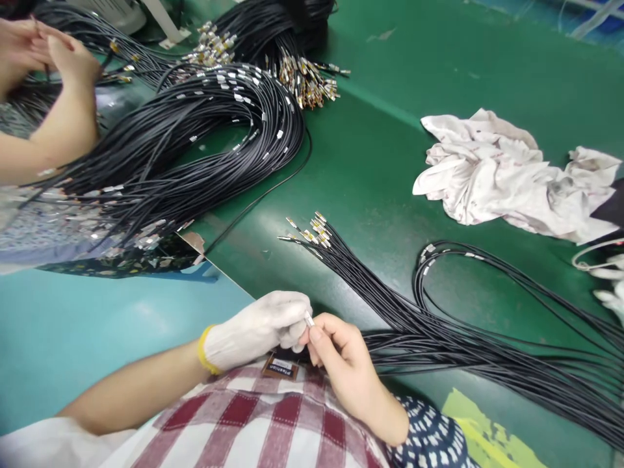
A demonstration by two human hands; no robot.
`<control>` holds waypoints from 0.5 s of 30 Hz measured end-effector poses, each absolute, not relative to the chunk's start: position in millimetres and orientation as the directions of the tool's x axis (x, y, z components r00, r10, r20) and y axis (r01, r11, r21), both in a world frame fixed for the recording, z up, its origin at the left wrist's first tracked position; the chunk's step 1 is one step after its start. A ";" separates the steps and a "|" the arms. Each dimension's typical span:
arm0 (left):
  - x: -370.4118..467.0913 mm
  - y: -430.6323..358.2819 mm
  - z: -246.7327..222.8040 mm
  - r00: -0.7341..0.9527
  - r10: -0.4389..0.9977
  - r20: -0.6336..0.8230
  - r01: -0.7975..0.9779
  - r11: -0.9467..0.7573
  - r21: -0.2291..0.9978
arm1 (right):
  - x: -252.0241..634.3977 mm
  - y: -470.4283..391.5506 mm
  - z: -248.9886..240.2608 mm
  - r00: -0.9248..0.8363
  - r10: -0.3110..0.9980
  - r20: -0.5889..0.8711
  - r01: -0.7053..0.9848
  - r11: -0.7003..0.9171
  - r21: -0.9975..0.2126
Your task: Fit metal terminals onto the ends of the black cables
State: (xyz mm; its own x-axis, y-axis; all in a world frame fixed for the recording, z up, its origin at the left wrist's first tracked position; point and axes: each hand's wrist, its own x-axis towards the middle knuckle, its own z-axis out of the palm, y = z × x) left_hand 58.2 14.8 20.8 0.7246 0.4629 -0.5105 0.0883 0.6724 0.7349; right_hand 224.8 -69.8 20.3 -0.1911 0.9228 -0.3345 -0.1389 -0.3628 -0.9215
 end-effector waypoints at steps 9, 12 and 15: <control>67.3 14.5 17.7 0.762 0.377 -0.527 -0.027 0.832 0.554 | 221.9 -73.4 17.0 -0.115 0.949 -0.293 -0.160 -0.309 -0.938; 66.1 15.7 17.2 0.791 0.365 -0.491 -0.024 0.820 0.571 | 220.6 -73.3 17.6 -0.086 0.956 -0.281 -0.143 -0.291 -0.946; 64.2 17.8 18.7 0.794 0.369 -0.483 0.010 0.787 0.617 | 220.2 -73.9 18.7 -0.074 0.960 -0.269 -0.113 -0.276 -0.954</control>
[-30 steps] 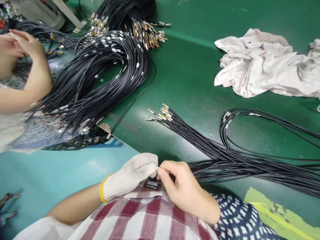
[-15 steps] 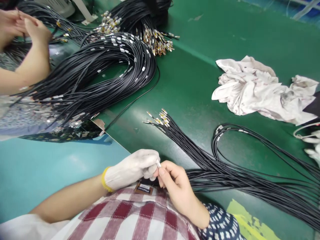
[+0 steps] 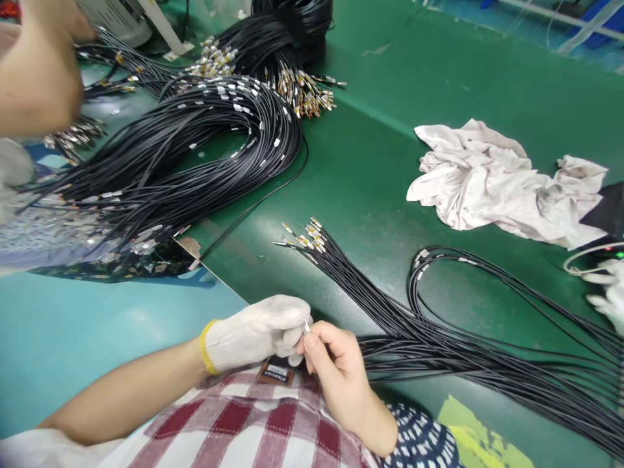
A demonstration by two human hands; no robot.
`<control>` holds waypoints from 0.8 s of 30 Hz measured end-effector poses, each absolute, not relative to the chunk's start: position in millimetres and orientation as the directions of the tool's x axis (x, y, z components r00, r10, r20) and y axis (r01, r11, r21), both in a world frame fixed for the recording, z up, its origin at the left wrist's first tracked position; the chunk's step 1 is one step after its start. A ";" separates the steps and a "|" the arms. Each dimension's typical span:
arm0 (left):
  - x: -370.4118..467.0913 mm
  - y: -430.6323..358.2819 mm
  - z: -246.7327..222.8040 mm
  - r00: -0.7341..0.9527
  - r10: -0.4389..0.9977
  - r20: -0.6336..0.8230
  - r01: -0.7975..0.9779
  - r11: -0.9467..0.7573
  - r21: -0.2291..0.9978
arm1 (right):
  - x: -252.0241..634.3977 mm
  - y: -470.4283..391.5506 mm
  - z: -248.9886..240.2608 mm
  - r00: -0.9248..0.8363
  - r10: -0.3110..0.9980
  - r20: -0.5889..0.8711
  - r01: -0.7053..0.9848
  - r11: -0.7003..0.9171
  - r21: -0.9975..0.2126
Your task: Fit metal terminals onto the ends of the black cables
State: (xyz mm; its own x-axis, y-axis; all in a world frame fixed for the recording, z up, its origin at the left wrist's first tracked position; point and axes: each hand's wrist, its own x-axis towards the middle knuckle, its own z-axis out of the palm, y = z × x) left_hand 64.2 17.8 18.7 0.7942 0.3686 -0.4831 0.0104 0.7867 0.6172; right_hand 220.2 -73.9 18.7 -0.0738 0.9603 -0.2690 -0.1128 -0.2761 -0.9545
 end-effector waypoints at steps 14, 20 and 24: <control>66.8 24.0 18.8 0.827 0.319 -0.462 0.051 0.777 0.628 | 220.7 -77.5 15.5 -0.057 0.960 -0.275 -0.144 -0.281 -0.949; 73.9 26.2 20.7 0.825 0.337 -0.454 -0.001 0.804 0.595 | 221.9 -81.6 10.4 -0.046 0.954 -0.297 -0.192 -0.300 -0.934; 75.2 27.1 21.2 0.829 0.324 -0.455 0.004 0.811 0.585 | 221.4 -82.5 6.9 -0.022 0.950 -0.310 -0.202 -0.308 -0.930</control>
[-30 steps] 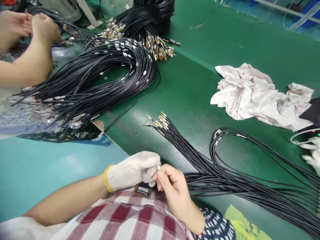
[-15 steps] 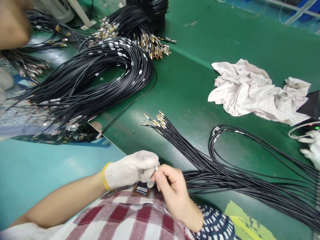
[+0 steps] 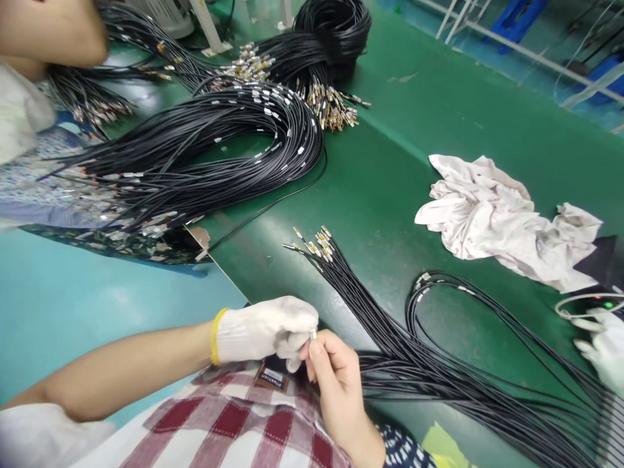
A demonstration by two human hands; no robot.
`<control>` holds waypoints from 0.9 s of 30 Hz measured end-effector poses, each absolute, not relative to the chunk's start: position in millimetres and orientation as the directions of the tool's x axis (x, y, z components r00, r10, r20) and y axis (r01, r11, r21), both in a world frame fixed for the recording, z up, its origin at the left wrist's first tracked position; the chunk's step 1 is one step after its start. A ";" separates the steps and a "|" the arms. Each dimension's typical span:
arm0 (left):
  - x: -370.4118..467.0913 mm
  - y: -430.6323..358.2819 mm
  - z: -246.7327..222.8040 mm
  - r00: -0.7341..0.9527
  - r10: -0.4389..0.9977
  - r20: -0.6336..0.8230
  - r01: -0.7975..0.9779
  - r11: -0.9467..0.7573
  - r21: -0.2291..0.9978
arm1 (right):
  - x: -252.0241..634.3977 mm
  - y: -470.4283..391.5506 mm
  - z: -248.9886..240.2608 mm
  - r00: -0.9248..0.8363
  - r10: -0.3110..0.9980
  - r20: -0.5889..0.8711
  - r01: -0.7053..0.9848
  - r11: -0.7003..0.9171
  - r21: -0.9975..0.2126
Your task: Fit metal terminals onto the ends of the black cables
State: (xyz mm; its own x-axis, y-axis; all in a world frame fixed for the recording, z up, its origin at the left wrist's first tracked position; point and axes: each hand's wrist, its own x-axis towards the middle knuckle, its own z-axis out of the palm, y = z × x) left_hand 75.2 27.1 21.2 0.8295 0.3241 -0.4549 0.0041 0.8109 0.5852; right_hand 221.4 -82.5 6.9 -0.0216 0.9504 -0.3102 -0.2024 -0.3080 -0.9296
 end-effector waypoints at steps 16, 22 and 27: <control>53.1 8.8 26.3 0.739 0.423 -0.525 0.101 0.701 0.706 | 225.9 -65.5 17.2 -0.332 0.889 -0.315 -0.365 -0.428 -0.827; 36.9 0.9 22.1 0.758 0.336 -0.559 0.094 0.792 0.603 | 224.4 -54.2 15.8 -0.418 0.857 -0.302 -0.337 -0.455 -0.825; 34.5 1.8 22.4 0.736 0.355 -0.576 0.131 0.760 0.636 | 225.1 -59.6 13.9 -0.387 0.889 -0.247 -0.153 -0.326 -0.933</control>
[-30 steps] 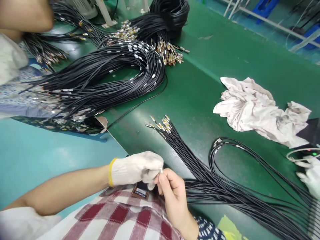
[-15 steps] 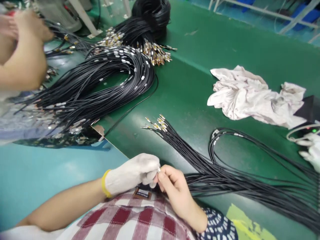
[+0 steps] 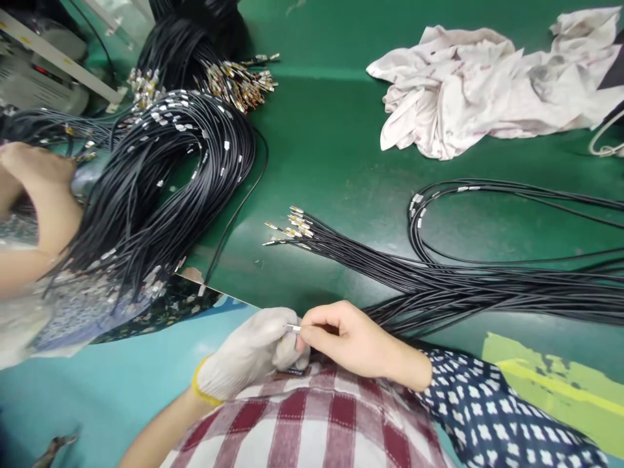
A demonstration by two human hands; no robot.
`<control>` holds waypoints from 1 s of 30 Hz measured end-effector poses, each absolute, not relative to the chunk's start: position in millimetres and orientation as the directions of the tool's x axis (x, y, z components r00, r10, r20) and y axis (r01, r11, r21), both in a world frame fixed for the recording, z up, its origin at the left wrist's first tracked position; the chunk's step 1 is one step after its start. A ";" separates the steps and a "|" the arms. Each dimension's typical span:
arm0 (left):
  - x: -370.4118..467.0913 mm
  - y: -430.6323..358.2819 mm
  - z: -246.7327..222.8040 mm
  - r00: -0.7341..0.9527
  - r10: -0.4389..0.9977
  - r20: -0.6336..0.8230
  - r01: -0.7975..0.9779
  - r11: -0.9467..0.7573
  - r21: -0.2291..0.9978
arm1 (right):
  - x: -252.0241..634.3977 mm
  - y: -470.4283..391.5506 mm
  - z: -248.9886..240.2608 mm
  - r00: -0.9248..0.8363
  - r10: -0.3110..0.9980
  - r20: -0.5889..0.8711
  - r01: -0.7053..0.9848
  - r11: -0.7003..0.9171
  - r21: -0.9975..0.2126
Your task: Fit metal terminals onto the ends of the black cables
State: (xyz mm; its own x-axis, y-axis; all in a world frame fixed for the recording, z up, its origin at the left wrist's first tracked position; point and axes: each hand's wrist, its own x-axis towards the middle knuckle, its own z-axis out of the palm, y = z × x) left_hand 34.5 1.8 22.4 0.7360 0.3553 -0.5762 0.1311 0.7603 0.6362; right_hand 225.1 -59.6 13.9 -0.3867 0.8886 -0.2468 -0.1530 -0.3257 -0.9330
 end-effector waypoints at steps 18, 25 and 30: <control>31.9 14.1 52.5 0.609 0.388 -0.692 0.479 0.515 0.711 | 231.8 -68.1 24.9 -0.222 0.970 0.104 0.340 0.177 -0.924; 27.7 13.4 59.7 0.704 0.546 -0.454 0.566 -0.045 0.823 | 229.7 -65.2 32.1 -0.320 0.905 -0.279 0.224 -0.214 -0.951; 24.6 13.3 55.3 0.779 0.528 -0.337 0.520 -0.246 0.818 | 223.2 -69.0 26.5 -0.293 0.910 -0.294 0.207 -0.240 -0.948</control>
